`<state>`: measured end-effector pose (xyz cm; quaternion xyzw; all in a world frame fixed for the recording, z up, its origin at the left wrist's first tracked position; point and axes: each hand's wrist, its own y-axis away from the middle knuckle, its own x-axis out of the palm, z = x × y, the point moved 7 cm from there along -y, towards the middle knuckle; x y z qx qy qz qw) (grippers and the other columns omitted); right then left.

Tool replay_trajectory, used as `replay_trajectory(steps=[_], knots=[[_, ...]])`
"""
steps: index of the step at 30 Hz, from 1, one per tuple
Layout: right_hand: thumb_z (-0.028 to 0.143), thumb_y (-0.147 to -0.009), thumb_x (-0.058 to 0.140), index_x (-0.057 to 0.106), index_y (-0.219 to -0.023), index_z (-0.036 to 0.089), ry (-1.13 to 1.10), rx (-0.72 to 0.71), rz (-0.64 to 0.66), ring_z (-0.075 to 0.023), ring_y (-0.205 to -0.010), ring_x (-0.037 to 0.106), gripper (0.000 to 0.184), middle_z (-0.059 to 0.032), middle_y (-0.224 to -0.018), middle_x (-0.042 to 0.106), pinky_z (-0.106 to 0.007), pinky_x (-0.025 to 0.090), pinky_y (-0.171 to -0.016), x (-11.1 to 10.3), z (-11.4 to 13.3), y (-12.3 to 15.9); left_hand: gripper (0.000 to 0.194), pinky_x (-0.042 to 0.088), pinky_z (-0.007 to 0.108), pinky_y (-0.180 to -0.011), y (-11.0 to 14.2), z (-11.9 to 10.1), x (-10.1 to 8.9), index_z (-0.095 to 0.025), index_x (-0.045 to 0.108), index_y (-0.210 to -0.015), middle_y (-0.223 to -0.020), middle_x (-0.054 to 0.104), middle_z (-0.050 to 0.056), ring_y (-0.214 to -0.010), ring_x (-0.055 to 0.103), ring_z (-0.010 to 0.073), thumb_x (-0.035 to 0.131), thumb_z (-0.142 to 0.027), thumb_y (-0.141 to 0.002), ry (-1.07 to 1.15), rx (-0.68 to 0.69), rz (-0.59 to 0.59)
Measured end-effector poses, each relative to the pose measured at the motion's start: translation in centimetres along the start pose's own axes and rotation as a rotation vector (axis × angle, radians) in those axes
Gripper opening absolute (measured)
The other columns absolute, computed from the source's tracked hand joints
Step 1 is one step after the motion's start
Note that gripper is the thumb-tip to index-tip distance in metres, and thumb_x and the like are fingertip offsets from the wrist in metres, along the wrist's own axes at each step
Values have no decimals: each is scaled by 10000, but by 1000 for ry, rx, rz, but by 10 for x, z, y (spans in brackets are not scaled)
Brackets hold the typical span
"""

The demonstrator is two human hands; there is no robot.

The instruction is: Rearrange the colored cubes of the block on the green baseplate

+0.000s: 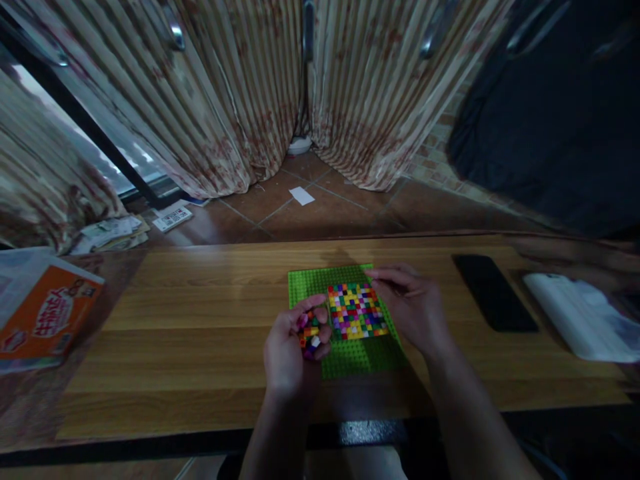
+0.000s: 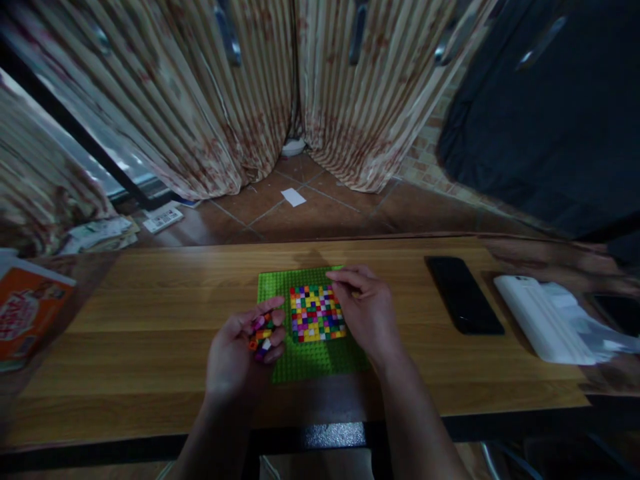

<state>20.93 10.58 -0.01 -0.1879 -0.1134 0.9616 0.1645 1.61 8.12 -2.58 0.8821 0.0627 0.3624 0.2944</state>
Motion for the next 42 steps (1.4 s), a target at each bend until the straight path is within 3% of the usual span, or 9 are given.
replay_trajectory(steps=[13,23,33,42], knots=[[254,-878,621,767,-969,270,15,-24,89,-206,-924,689,173,-30,-970,742,-372,552,-840,6,7,2,227,194,158,-375,-2,2,2,-102,629,-953,-679,512,-13,-445,389,43,616,-178,-739,-8,7,72],[169,-878,564,687,-1230,291,238,-104,183,-206,-935,679,393,-25,-967,732,-393,528,-918,18,15,2,263,186,156,-376,-1,1,1,-102,640,-925,-657,510,-27,-439,378,29,708,-272,-736,-34,26,98],[240,-829,631,700,-1196,269,118,60,128,-190,-889,689,374,-17,-917,740,-402,527,-912,15,4,1,261,199,149,-374,-2,1,1,-103,631,-931,-651,514,-32,-439,385,29,686,-264,-734,-36,24,93],[246,-808,667,696,-1196,269,133,75,161,-217,-956,683,390,-6,-884,746,-461,459,-1004,14,0,-6,243,205,148,-371,-2,2,2,-101,638,-927,-653,518,-29,-439,389,29,678,-260,-747,-33,23,98]])
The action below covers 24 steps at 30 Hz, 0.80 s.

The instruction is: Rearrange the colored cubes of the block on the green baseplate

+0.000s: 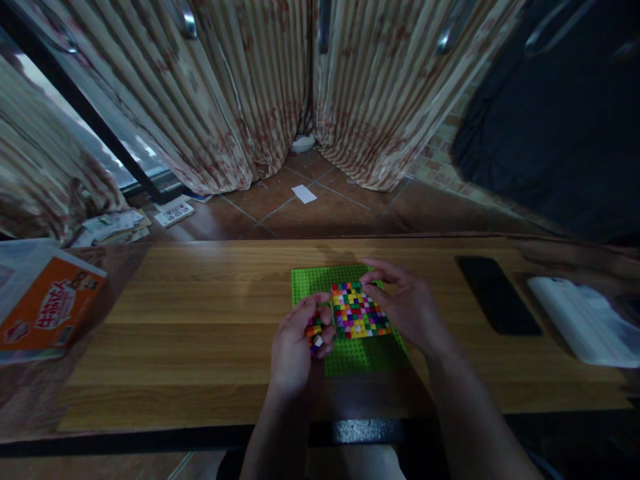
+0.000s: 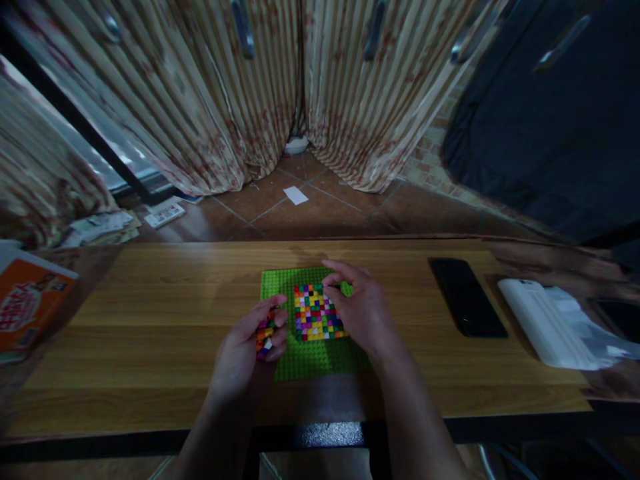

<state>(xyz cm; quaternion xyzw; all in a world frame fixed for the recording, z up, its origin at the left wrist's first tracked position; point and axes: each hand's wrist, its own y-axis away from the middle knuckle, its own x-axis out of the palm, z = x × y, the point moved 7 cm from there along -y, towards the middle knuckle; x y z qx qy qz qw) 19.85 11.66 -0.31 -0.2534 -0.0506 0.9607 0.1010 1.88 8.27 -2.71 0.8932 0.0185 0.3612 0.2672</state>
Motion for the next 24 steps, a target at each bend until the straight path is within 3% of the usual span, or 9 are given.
replay_trajectory(steps=[10,16,24], knots=[[248,-794,688,718,-1149,285,-87,-21,75,-209,-1049,680,359,11,-899,754,-451,417,-1083,1,-3,-5,254,201,145,-370,-2,2,1,-105,641,-910,-653,510,-32,-440,386,27,705,-275,-733,-12,7,6],[264,-761,706,728,-1130,255,-151,20,91,-186,-876,706,370,9,-847,761,-429,480,-1010,4,-3,-7,225,207,142,-365,-3,3,0,-106,640,-915,-657,507,-34,-435,384,26,687,-262,-759,-15,-6,23],[286,-764,720,726,-1136,262,-142,50,169,-182,-839,699,373,2,-865,764,-409,506,-948,4,-6,-11,177,202,147,-371,-1,3,1,-100,633,-927,-655,499,-24,-438,380,31,592,-255,-853,-2,-14,-10]])
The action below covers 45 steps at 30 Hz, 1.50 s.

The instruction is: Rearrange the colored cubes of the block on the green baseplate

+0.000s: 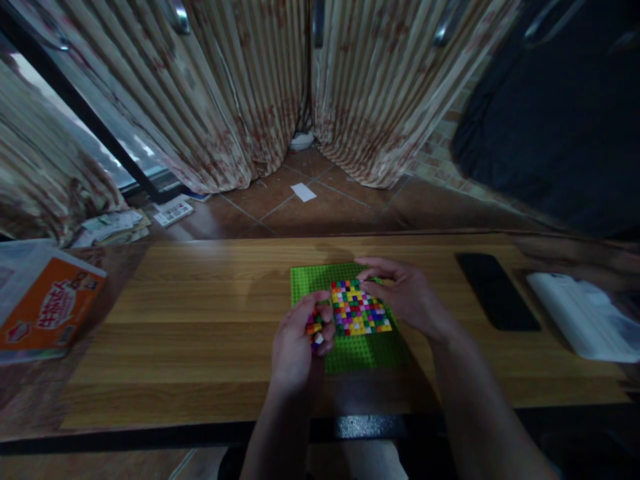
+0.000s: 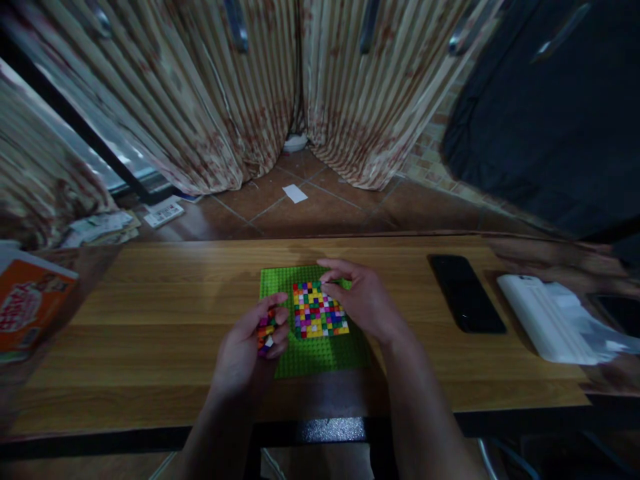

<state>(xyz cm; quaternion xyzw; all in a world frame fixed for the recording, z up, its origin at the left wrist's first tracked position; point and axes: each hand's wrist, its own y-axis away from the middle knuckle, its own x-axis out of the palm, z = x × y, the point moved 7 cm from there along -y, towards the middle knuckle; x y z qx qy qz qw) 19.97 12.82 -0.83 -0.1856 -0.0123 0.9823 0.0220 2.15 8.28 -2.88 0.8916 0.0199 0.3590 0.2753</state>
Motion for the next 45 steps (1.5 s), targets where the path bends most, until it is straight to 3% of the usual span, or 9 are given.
replay_trajectory(steps=[7,10,14,20,28,34,38,41,45], knots=[[335,-778,729,638,-1285,247,-37,22,84,-208,-905,708,523,-37,-975,779,-417,527,-916,2,-12,0,338,192,163,-375,0,-1,3,-104,622,-932,-663,524,-2,-437,382,46,503,-421,-932,25,-8,-2],[341,-762,756,659,-1249,255,6,-1,-40,-240,-998,697,504,-63,-1107,757,-448,532,-924,-9,-8,5,395,188,168,-382,1,1,5,-110,620,-943,-669,538,1,-442,388,51,569,-498,-883,36,-12,34],[335,-839,705,726,-1101,296,50,-176,-227,-233,-992,680,266,-40,-1116,735,-452,535,-921,-21,29,22,503,163,177,-382,2,4,9,-113,623,-950,-671,550,3,-436,377,54,608,-599,-823,31,-16,72],[254,-930,617,718,-1120,340,173,-387,92,-207,-1096,625,232,-31,-1146,668,-393,526,-929,22,77,43,564,153,193,-390,2,7,13,-130,621,-920,-612,504,-15,-421,345,59,498,-678,-860,-27,12,147],[239,-956,568,686,-1156,350,307,-398,344,-234,-1222,543,257,-44,-1320,586,-475,487,-986,54,73,47,627,215,199,-433,5,12,9,-147,617,-883,-595,444,-36,-469,364,67,498,-758,-816,-119,-15,100],[238,-946,582,695,-979,281,279,-330,294,-245,-1219,558,125,-54,-1273,622,-488,462,-1007,53,69,44,588,191,197,-411,4,10,11,-160,585,-812,-551,401,-57,-434,337,62,502,-742,-825,-113,19,112],[258,-935,601,704,-910,276,247,-309,195,-242,-1164,595,107,-47,-1213,657,-463,480,-980,46,69,41,514,166,193,-401,5,5,10,-158,555,-719,-548,428,-49,-429,335,52,619,-662,-799,-112,75,85],[312,-939,607,712,-904,279,216,-339,103,-218,-1032,644,116,-40,-1054,698,-398,511,-894,35,70,39,439,164,191,-399,6,1,11,-146,568,-681,-585,492,-31,-427,353,40,710,-552,-773,-138,112,100],[330,-941,615,716,-882,282,174,-330,124,-171,-827,665,127,-5,-859,708,-318,521,-756,32,68,40,330,170,182,-398,6,0,12,-139,592,-678,-621,537,-25,-423,355,28,745,-418,-767,-154,110,138]])
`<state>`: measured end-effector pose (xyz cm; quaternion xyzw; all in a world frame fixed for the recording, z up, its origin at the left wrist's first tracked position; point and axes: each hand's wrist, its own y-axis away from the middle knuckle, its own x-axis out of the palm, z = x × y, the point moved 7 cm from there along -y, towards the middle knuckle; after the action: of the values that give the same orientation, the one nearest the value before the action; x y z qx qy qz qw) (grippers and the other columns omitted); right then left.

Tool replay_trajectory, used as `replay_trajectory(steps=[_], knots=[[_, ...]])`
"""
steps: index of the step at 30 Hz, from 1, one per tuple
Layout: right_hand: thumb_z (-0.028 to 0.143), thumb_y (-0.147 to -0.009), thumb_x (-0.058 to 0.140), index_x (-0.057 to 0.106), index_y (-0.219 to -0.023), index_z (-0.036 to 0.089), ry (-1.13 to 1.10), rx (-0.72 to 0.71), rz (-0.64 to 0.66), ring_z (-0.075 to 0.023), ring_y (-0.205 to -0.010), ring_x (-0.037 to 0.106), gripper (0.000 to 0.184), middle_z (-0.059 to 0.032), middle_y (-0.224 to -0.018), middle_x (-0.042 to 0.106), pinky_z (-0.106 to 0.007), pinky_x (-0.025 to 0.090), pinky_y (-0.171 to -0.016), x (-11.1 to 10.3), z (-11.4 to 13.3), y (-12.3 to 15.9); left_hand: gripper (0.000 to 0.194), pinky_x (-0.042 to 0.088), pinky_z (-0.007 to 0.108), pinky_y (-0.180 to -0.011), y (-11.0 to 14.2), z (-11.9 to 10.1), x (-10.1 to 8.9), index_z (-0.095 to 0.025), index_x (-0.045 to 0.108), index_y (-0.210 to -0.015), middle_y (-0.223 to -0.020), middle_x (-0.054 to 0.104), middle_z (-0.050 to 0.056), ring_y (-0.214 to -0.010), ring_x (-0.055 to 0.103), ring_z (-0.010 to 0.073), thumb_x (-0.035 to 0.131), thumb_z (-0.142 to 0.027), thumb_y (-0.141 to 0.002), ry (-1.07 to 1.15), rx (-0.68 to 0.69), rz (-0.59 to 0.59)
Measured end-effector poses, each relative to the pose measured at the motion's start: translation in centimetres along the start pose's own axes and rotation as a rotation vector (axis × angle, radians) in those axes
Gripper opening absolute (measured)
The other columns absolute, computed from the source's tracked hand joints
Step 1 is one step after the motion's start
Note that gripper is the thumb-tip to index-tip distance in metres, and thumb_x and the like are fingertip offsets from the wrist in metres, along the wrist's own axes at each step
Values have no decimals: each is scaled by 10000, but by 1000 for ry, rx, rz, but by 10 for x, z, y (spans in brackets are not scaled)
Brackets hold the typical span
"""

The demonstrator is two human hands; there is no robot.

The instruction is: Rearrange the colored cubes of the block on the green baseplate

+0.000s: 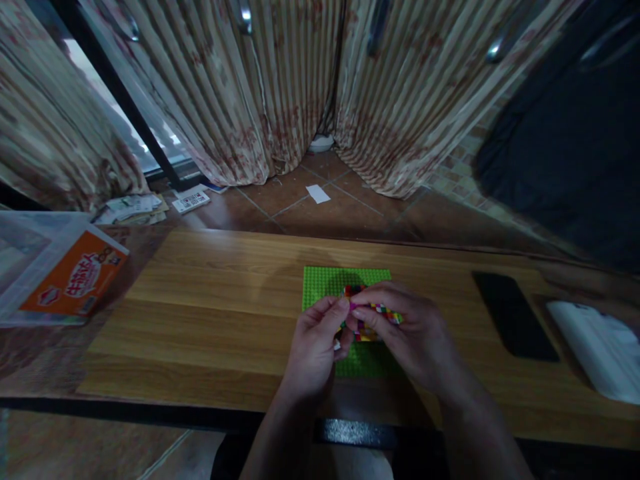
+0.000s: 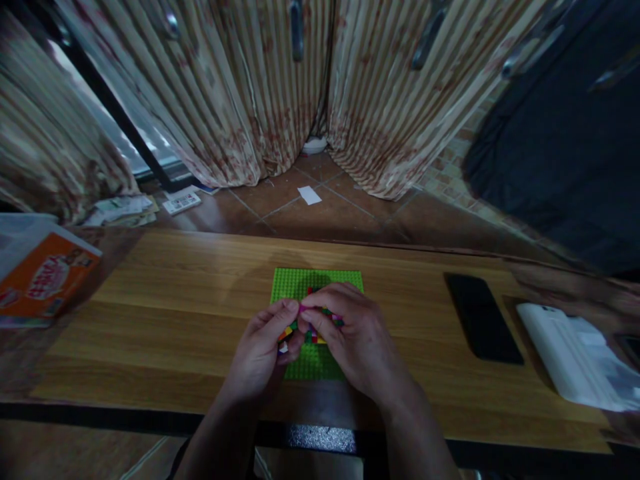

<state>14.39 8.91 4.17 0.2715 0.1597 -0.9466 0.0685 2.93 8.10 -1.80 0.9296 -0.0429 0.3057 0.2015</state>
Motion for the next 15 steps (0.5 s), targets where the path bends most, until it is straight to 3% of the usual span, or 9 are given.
replay_trajectory(steps=[7,15], knots=[[325,-879,691,721,-1025,287,-91,99,-89,-172,-837,693,154,-4,-920,737,-304,547,-742,-3,-12,5,291,181,184,-395,-1,0,1,-141,597,-682,-620,528,-29,-415,347,25,715,-386,-784,3,-10,8],[347,-895,672,752,-893,267,-132,113,-62,-174,-797,695,112,-11,-857,746,-296,550,-704,-1,-14,3,328,165,186,-399,1,0,1,-146,589,-690,-637,532,-28,-423,353,26,755,-424,-744,17,-20,-6]])
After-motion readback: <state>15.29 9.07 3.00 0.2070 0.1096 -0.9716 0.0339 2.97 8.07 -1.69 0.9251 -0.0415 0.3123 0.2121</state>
